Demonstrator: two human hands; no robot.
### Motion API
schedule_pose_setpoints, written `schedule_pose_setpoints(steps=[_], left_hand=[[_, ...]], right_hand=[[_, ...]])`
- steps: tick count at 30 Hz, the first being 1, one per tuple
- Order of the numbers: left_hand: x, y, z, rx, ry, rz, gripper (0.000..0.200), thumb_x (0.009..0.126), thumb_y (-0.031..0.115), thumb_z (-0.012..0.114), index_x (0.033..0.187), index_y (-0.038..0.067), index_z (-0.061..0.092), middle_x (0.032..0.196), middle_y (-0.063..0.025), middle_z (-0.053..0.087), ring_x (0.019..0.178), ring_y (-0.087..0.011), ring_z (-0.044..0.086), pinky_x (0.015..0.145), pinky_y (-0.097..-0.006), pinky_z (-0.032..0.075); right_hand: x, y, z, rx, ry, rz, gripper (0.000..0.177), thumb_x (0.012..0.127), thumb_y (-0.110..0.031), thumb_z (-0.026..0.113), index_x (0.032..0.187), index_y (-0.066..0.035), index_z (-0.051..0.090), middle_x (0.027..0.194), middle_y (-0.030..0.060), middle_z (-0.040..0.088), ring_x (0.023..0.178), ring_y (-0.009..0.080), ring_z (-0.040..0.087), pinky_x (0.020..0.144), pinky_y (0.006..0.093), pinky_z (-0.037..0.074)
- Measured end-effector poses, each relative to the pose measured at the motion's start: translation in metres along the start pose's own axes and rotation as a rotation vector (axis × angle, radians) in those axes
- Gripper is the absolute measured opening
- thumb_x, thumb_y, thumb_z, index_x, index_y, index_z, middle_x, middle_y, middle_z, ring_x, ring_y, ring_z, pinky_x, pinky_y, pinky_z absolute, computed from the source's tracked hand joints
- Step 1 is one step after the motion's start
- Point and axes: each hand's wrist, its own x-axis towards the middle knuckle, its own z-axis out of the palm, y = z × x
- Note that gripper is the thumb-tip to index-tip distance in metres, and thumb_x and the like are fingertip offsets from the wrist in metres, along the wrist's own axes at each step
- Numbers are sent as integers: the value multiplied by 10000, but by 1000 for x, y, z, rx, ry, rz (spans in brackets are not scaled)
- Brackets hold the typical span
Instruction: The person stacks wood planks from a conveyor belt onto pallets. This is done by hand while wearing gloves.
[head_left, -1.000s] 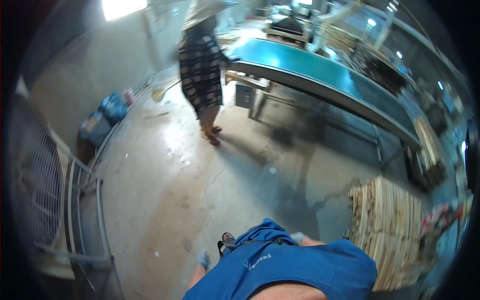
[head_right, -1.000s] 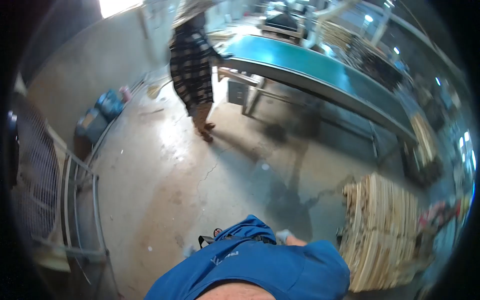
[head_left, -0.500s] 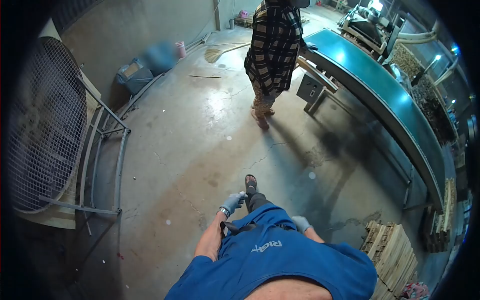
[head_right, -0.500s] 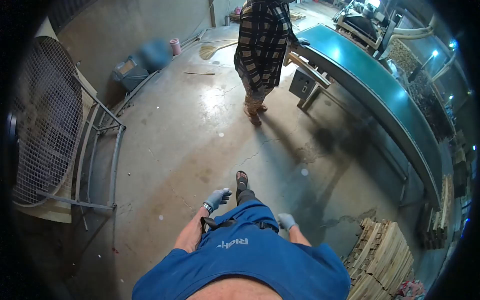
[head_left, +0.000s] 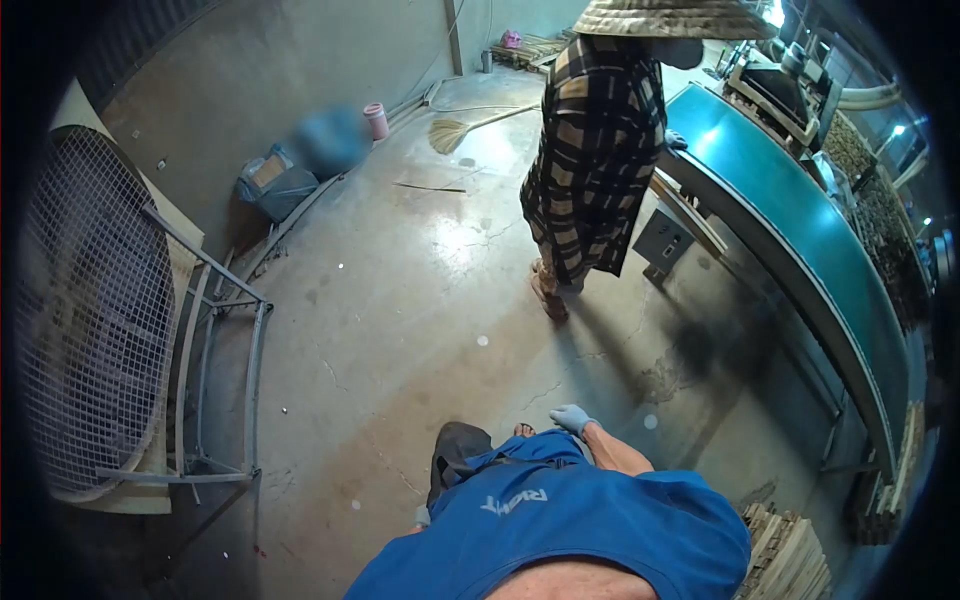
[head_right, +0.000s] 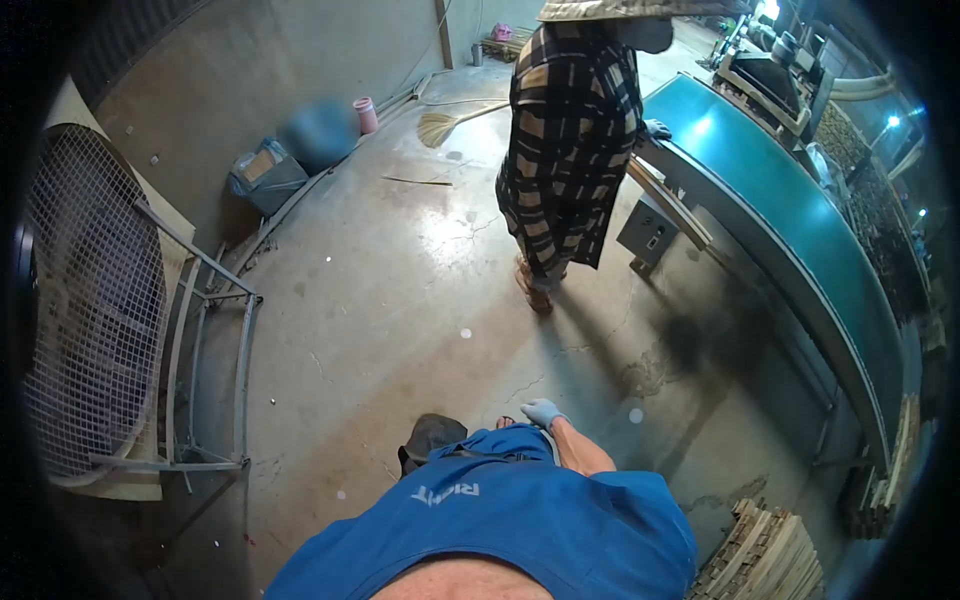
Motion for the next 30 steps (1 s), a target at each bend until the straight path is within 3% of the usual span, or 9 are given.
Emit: schedule_pose_setpoints(steps=[8, 12, 17, 18, 20, 22, 26, 27, 30], left_hand=[[68, 142, 11, 183, -13, 140, 381, 859, 366, 578, 600, 91, 532, 548, -64, 523, 494, -192, 533, 480, -389, 450], [126, 280, -2, 458, -17, 324, 397, 864, 372, 573, 594, 88, 512, 531, -68, 507, 475, -201, 526, 465, -397, 447], [216, 464, -64, 662, 255, 724, 417, 871, 380, 566, 587, 85, 488, 510, -72, 487, 451, -213, 516, 446, -408, 443], [237, 508, -77, 591, 255, 717, 421, 872, 381, 564, 585, 84, 483, 506, -73, 483, 446, -215, 514, 442, -410, 442], [262, 621, -85, 295, -6, 326, 440, 887, 420, 529, 609, 88, 451, 488, -69, 448, 425, -239, 494, 431, -417, 432], [235, 687, -50, 226, 66, 408, 450, 894, 404, 538, 580, 118, 390, 450, -42, 389, 353, -212, 402, 369, -384, 384], [218, 785, 5, 63, -63, 373, 500, 890, 342, 578, 513, 87, 371, 448, -82, 450, 329, -202, 424, 324, -355, 372], [214, 800, 20, 116, -87, 376, 484, 885, 318, 584, 506, 90, 391, 443, -69, 441, 337, -205, 441, 335, -351, 386], [233, 828, 56, 377, -157, 497, 406, 879, 299, 584, 565, 59, 491, 446, -81, 469, 354, -200, 469, 366, -349, 414]], right_hand=[[95, -124, -6, -43, 25, 111, 380, 847, -328, 518, 1074, -41, 619, 874, 75, 639, 671, 161, 596, 544, 306, 494], [115, -143, 4, -83, 86, 320, 356, 830, -370, 538, 920, -41, 640, 766, 82, 624, 570, 182, 562, 487, 324, 452], [113, -217, 41, 0, 129, 216, 351, 815, -380, 548, 837, -46, 650, 732, 84, 615, 585, 179, 566, 496, 331, 454], [129, -219, 50, -115, 84, 163, 349, 817, -381, 547, 867, -54, 660, 781, 101, 631, 637, 215, 588, 538, 347, 467], [161, -225, 68, -343, 14, 45, 354, 821, -381, 546, 926, -71, 680, 878, 136, 664, 742, 286, 634, 621, 380, 494], [220, -208, 92, -627, 96, -227, 358, 817, -380, 549, 1001, -104, 683, 981, 163, 669, 852, 343, 644, 705, 400, 501], [290, -237, 112, -335, 164, -60, 319, 819, -299, 511, 1070, -167, 657, 1107, 180, 617, 971, 361, 613, 828, 412, 479], [363, -186, 127, -499, 109, -157, 319, 829, -272, 504, 1076, -127, 644, 1096, 189, 618, 957, 365, 617, 827, 416, 477], [402, -225, 95, -814, -56, -243, 323, 828, -257, 509, 1082, -100, 634, 1076, 177, 632, 936, 361, 625, 796, 419, 482]])
